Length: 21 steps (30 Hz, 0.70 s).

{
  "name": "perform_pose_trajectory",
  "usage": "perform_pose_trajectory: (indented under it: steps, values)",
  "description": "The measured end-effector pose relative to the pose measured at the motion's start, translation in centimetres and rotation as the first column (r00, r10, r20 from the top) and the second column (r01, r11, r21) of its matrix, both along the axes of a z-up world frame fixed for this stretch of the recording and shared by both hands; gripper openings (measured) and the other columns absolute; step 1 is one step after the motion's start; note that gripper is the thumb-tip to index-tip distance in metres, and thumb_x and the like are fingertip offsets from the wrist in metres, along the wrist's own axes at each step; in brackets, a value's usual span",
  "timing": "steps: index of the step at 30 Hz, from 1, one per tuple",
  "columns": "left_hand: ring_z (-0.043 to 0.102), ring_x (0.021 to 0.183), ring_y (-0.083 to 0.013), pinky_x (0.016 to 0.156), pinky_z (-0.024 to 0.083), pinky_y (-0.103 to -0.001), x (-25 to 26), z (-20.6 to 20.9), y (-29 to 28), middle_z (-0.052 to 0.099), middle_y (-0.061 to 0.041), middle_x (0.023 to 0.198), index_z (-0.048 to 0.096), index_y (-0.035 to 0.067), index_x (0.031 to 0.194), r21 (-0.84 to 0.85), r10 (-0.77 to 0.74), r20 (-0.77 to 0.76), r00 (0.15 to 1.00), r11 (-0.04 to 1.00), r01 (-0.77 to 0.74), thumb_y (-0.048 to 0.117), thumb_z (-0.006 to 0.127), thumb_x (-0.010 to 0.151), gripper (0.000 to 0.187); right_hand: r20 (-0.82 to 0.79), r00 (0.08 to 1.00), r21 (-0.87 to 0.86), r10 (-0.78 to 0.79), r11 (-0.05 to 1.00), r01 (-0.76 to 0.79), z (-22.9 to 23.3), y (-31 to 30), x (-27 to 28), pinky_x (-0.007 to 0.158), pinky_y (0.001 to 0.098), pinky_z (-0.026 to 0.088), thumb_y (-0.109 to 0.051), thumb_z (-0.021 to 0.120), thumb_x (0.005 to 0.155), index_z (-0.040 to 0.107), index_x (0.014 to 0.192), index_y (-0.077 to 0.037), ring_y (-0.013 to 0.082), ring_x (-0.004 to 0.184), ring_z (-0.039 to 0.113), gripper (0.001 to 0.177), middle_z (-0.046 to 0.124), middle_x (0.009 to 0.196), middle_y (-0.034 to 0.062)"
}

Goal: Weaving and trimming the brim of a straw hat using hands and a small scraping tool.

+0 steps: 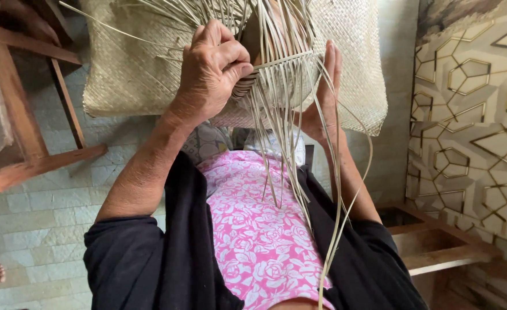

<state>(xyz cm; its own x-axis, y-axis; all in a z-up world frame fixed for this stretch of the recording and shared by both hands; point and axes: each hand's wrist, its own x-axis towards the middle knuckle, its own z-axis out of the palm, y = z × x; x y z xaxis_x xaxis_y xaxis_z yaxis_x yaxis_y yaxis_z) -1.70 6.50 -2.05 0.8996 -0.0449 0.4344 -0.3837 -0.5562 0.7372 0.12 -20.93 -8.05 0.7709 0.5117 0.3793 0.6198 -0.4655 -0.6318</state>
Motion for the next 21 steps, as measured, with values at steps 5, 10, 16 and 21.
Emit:
perform_pose_trajectory:
  steps: [5,10,16,21]
  values:
    - [0.059,0.072,-0.0157,0.056,0.046,-0.034,-0.3,1.9,0.0,0.056,0.003,0.095,0.060,0.009,0.082,0.133,-0.036,-0.102,0.994,0.990,0.049,0.006,0.086,0.091,0.028,0.124,0.972,0.020,-0.197,0.980,0.196,-0.1,2.3,-0.7,0.144,0.0589,0.010,-0.049,0.048,0.112,-0.004,0.167,-0.010,0.0316,0.169,0.003,0.085,0.004,0.177,0.0113]
    - [0.059,0.077,-0.0167,0.064,0.054,-0.030,-0.1,0.3,0.0,0.058,-0.003,0.086,0.061,0.006,0.085,-0.025,-0.128,-0.097,0.987,0.992,0.126,-0.004,0.081,0.092,0.023,0.176,0.975,0.013,-0.136,0.991,0.136,1.1,3.0,-0.4,0.145,0.0513,-0.004,-0.038,0.027,0.119,-0.006,0.169,-0.023,0.0198,0.170,-0.007,0.062,-0.005,0.179,-0.0045]
    - [0.055,0.084,-0.0141,0.072,0.052,-0.025,0.0,-2.1,0.4,0.056,-0.003,0.091,0.058,0.007,0.098,-0.474,-0.340,-0.125,0.932,0.846,0.245,0.005,0.067,0.104,0.011,0.501,0.863,-0.123,-0.062,0.982,0.142,1.2,5.1,0.6,0.135,0.0609,-0.006,-0.034,0.058,0.099,0.018,0.164,-0.031,0.0234,0.165,0.003,0.076,0.005,0.174,0.0024]
    - [0.052,0.078,-0.0096,0.063,0.049,-0.019,0.2,-3.1,0.2,0.056,0.000,0.089,0.059,0.008,0.100,-0.620,-0.402,-0.125,0.907,0.746,0.244,0.014,0.068,0.105,0.011,0.483,0.861,-0.207,0.157,0.976,-0.061,3.6,5.8,1.1,0.127,0.0656,-0.001,-0.022,0.076,0.112,0.054,0.150,-0.033,0.0311,0.155,0.020,0.044,0.030,0.163,0.0096]
